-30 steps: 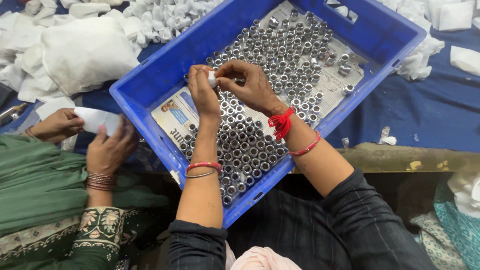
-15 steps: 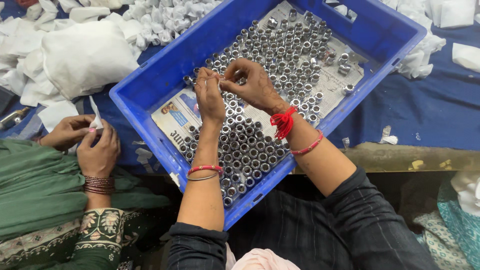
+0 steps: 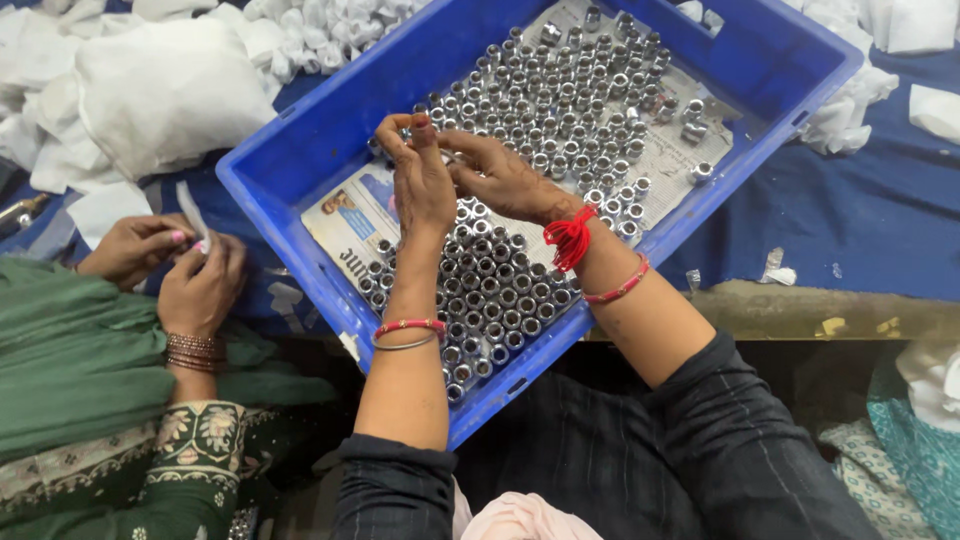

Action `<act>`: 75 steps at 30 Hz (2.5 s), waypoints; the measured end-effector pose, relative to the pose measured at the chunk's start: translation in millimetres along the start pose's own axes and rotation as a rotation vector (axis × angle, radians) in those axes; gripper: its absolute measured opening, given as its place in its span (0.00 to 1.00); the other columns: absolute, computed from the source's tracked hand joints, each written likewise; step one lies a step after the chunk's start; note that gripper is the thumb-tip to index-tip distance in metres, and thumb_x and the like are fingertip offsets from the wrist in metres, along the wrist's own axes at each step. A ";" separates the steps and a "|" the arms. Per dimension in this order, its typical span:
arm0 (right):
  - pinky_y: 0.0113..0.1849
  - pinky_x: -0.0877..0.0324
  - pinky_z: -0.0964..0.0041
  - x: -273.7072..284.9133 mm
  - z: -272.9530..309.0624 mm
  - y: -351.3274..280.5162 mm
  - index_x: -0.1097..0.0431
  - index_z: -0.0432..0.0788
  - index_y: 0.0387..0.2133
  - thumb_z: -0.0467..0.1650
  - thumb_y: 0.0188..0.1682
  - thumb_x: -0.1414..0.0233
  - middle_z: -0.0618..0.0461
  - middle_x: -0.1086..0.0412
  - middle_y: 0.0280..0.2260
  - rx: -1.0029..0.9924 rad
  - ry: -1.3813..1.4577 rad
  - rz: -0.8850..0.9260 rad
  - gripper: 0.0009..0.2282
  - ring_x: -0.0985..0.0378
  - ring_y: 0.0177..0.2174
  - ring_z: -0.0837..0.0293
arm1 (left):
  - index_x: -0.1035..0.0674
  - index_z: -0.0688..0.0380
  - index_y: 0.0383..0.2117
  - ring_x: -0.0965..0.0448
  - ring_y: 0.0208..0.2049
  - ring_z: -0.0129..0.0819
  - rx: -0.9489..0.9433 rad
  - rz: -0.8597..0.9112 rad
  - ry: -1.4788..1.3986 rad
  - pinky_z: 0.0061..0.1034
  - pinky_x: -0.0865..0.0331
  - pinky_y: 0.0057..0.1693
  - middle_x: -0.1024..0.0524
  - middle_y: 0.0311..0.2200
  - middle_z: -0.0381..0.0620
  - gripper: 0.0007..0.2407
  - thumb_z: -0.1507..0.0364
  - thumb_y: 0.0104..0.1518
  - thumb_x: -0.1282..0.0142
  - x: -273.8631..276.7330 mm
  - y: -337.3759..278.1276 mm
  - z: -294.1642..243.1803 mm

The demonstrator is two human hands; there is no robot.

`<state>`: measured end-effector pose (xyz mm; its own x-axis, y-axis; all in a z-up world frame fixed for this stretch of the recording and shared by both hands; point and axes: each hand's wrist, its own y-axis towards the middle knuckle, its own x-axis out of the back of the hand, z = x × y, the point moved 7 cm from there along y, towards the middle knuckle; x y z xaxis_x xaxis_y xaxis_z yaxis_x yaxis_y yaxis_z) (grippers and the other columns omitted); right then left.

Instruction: The person picks up metal couplers from a blue plastic bin, wraps them individually in small pieces of white fabric or padding, and places them aside while sitting on the floor.

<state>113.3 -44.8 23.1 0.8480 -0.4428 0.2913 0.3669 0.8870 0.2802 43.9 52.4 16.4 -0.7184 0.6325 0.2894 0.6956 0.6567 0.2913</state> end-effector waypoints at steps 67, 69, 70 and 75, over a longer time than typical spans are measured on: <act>0.50 0.28 0.50 42.7 -95.7 -15.7 0.24 0.47 0.49 0.38 0.45 0.39 0.45 0.23 0.48 -0.538 -0.914 0.242 0.19 0.21 0.48 0.46 | 0.22 0.46 0.54 0.33 0.61 0.50 0.222 0.656 0.792 0.49 0.34 0.60 0.33 0.60 0.49 0.21 0.57 0.54 0.40 -64.7 -35.3 48.2; 0.49 0.29 0.50 43.6 -97.1 -15.8 0.24 0.47 0.49 0.38 0.45 0.39 0.46 0.24 0.49 -0.559 -0.904 0.244 0.19 0.22 0.48 0.45 | 0.22 0.47 0.54 0.34 0.62 0.49 0.221 0.662 0.801 0.48 0.34 0.60 0.33 0.60 0.49 0.21 0.57 0.54 0.40 -65.5 -34.2 48.7; 0.49 0.29 0.50 45.2 -98.4 -15.5 0.24 0.48 0.49 0.38 0.45 0.39 0.46 0.25 0.49 -0.570 -0.898 0.244 0.19 0.22 0.48 0.45 | 0.23 0.47 0.54 0.34 0.62 0.49 0.220 0.666 0.805 0.48 0.34 0.60 0.33 0.60 0.49 0.22 0.57 0.54 0.40 -66.0 -33.8 50.0; 0.47 0.27 0.52 53.0 -108.3 -15.7 0.22 0.45 0.46 0.35 0.44 0.39 0.44 0.22 0.44 -0.497 -0.890 0.203 0.16 0.19 0.44 0.44 | 0.20 0.46 0.52 0.29 0.61 0.47 0.168 0.581 0.791 0.38 0.31 0.62 0.30 0.59 0.50 0.19 0.59 0.54 0.40 -69.3 -29.8 58.6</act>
<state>193.9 -68.0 -65.0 0.3968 -0.0362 0.9172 0.5364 0.8200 -0.1997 72.7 13.0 -65.8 -0.0131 0.4585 0.8886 0.8843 0.4202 -0.2038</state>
